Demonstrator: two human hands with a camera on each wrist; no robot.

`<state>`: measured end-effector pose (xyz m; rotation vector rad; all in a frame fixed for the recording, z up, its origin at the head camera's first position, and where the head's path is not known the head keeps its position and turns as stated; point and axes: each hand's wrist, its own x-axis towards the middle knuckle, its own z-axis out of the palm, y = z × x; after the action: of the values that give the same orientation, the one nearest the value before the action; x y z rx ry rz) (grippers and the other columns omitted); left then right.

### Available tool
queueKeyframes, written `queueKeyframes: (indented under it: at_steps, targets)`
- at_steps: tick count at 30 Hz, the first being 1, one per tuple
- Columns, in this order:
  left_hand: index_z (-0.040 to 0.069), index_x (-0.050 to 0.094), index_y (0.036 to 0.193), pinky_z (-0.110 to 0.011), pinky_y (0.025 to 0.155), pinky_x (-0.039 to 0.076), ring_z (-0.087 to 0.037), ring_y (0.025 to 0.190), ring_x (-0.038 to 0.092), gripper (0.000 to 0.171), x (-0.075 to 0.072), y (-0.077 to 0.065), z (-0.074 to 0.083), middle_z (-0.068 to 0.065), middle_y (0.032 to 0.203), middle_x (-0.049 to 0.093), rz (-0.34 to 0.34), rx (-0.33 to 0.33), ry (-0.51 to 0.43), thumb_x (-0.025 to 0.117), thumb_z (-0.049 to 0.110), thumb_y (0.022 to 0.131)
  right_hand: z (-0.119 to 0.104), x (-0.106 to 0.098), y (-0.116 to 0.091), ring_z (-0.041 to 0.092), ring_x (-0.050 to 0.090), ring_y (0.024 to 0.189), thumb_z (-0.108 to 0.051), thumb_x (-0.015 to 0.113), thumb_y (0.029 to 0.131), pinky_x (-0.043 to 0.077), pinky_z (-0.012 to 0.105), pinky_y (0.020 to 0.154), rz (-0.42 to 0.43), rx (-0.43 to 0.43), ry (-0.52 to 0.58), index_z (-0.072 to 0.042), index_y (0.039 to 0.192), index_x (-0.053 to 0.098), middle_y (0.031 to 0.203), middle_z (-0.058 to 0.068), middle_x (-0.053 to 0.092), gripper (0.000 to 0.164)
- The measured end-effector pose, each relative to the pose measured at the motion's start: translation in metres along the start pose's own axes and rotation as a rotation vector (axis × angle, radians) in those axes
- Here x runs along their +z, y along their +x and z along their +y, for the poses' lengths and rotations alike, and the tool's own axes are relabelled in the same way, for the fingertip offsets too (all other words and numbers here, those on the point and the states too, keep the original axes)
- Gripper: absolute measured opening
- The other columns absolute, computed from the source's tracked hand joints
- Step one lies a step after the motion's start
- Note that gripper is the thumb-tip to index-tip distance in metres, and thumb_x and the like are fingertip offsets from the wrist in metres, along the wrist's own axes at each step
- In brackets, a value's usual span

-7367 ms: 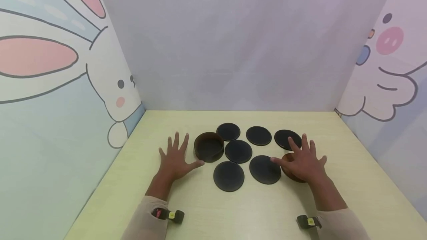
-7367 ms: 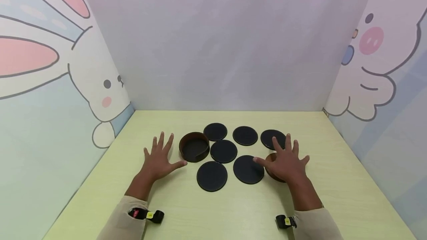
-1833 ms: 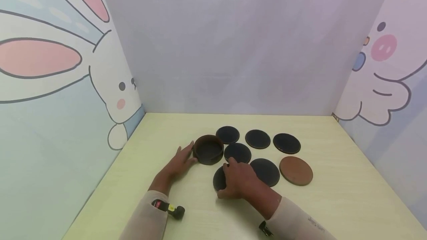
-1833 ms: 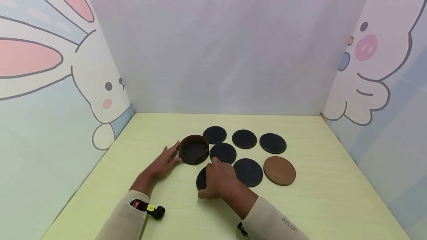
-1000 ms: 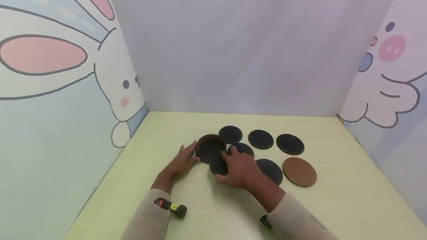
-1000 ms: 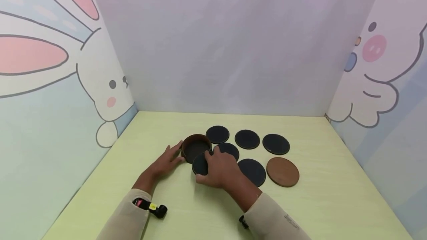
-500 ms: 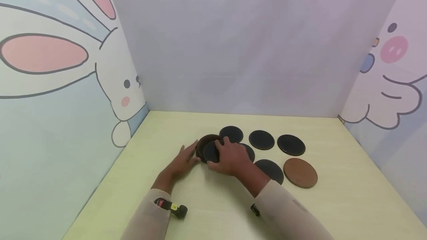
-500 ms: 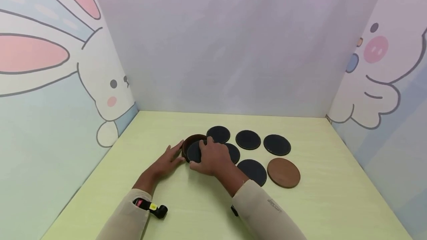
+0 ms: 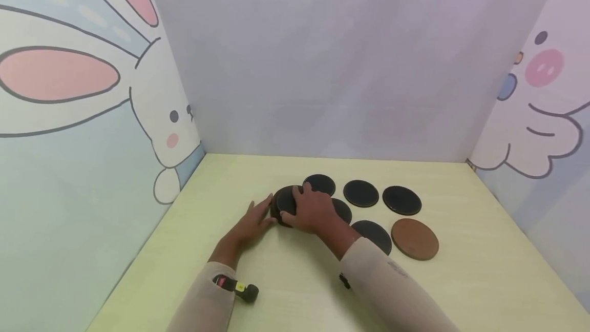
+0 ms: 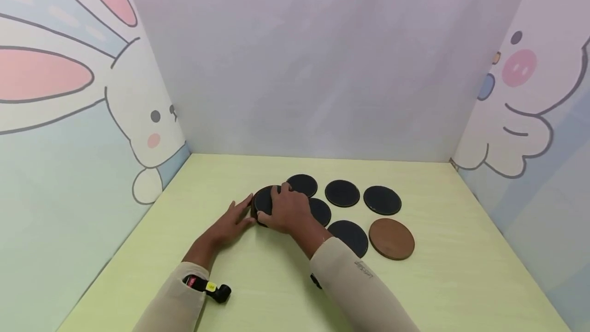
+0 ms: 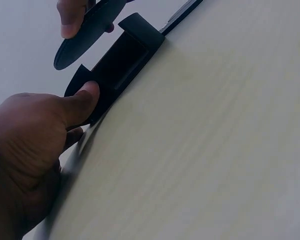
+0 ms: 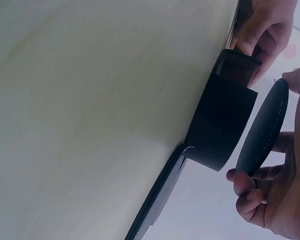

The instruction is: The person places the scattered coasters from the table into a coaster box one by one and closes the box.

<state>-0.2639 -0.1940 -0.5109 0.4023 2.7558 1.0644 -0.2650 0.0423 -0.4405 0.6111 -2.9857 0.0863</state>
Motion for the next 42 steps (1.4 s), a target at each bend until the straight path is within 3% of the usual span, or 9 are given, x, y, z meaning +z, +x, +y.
queueKeyframes:
  at_steps: [16,21,27,42]
  targets:
    - [0.023,0.013,0.177,-0.068,0.139,0.007,-0.047,0.17,-0.001,0.083,-0.004,0.0,-0.003,-0.002,0.185,0.017,0.007,0.033,0.059,0.053,0.053,0.111,-0.005,0.004,0.014,0.038,0.078,0.107,-0.073,0.052,0.103,0.068,0.048,0.088,-0.028,-0.042,-0.029,-0.012,0.165,0.049,0.159,0.023,0.056,0.087]
    - [0.027,0.014,0.177,-0.073,0.136,0.008,-0.051,0.169,-0.003,0.082,-0.003,0.0,-0.004,-0.001,0.185,0.017,0.009,0.01,0.037,0.054,0.054,0.111,-0.005,0.003,0.015,0.039,0.077,0.112,-0.072,0.052,0.104,0.067,0.048,0.092,-0.05,-0.051,-0.026,-0.012,0.165,0.049,0.16,0.024,0.055,0.085]
    - [0.029,0.015,0.177,-0.076,0.135,0.008,-0.052,0.169,-0.003,0.081,0.0,0.0,-0.005,0.0,0.185,0.018,0.018,0.011,0.027,0.054,0.055,0.111,-0.004,0.004,0.014,0.038,0.077,0.108,-0.075,0.052,0.102,0.067,0.047,0.088,-0.045,-0.054,-0.014,-0.015,0.166,0.048,0.161,0.024,0.053,0.088]
    - [0.026,0.016,0.177,-0.074,0.136,0.008,-0.052,0.169,-0.003,0.08,0.0,-0.003,0.001,-0.002,0.184,0.021,0.01,0.024,0.019,0.056,0.05,0.112,0.003,0.003,0.008,0.04,0.078,0.105,-0.078,0.048,0.103,0.067,0.05,0.087,-0.055,-0.031,0.006,-0.016,0.168,0.045,0.167,0.024,0.047,0.09]
